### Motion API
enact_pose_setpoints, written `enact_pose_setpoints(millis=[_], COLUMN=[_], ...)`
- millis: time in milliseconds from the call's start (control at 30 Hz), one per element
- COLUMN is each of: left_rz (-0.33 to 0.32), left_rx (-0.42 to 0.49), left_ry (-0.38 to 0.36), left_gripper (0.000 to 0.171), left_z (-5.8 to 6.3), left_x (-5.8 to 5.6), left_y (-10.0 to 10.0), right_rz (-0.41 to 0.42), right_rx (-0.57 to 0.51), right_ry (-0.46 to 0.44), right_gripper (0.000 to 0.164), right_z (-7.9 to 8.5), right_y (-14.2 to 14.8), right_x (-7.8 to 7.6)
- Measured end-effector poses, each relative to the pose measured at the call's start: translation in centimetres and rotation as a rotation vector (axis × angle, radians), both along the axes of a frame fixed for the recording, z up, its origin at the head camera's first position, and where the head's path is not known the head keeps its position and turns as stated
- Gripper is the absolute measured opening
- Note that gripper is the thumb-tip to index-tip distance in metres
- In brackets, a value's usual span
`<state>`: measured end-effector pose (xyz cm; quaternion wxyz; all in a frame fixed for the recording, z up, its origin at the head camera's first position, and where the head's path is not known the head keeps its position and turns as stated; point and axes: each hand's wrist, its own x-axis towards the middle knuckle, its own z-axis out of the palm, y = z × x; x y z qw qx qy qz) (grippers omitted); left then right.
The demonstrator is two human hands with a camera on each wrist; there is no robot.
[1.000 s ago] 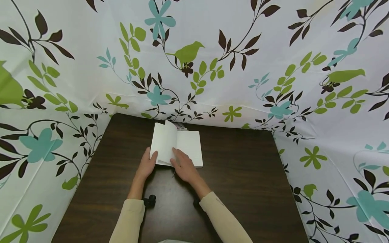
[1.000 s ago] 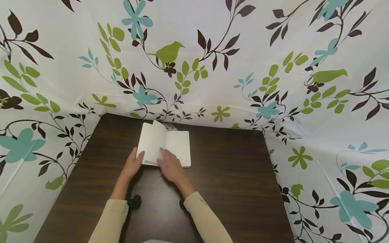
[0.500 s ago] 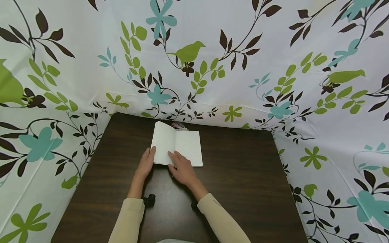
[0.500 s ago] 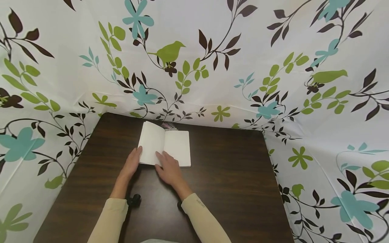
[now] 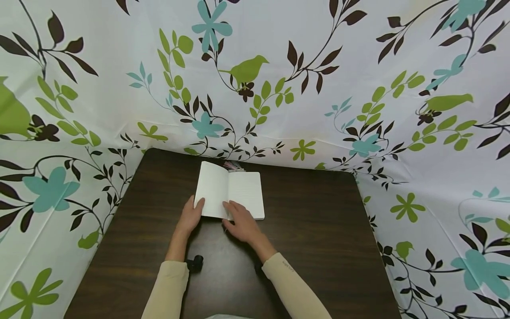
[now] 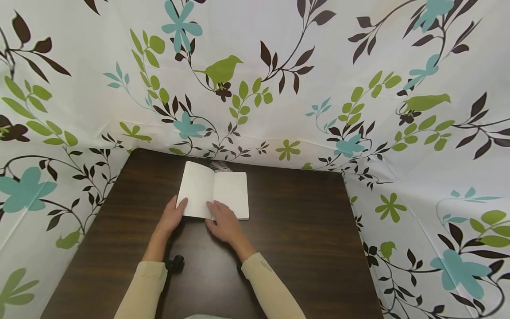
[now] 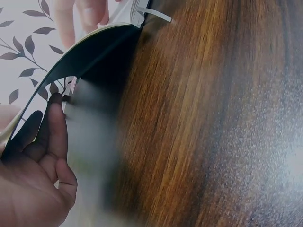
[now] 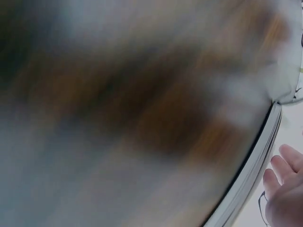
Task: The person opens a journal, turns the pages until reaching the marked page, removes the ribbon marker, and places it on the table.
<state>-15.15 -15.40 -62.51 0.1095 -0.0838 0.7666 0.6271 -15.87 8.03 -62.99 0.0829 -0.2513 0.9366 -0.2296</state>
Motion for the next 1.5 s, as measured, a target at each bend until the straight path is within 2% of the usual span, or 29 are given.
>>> enact_pose_setpoints(millis=[133,267,367,800,967,1167,1367,1433,1500], left_rz=[-0.013,-0.013,-0.01,-0.015,-0.016,-0.018,-0.012,-0.015,-0.021], left_rx=[0.005,0.02,0.032,0.067,0.065,0.049,0.057,0.068,0.077], left_ry=[-0.014,0.015,0.038,0.036,0.016,0.004,0.002,-0.01,-0.028], left_gripper=[0.076,0.069,0.064,0.064,0.065,0.065,0.065,0.065,0.063], left_z=[0.0,0.0,-0.1,0.1,0.1,-0.1,-0.2,0.3,1.5], left_x=[0.2,0.2,0.2,0.0,-0.1,-0.1,-0.3,-0.2,0.0], left_y=[-0.1,0.0,0.1,-0.2,-0.3,-0.3,-0.3,-0.3,-0.3], right_rz=[0.003,0.007,0.006,0.006,0.022,0.017,0.026,0.028,0.034], right_rx=[0.084,0.18,0.209,0.225,0.152,0.056,0.055,0.063,0.081], right_ry=[0.02,0.053,0.051,0.017,-0.005,-0.059,0.01,0.043,0.073], right_gripper=[0.061,0.055,0.054,0.064,0.059,0.047,0.017,0.013,0.01], right_z=[0.0,0.0,0.0,0.3,0.6,0.8,0.6,0.6,0.3], right_y=[0.9,1.9,2.6,5.1,5.7,6.3,6.7,6.8,6.9], right_x=[-0.5,-0.9,-1.0,-2.3,-2.8,-3.2,-3.3,-3.2,-3.1])
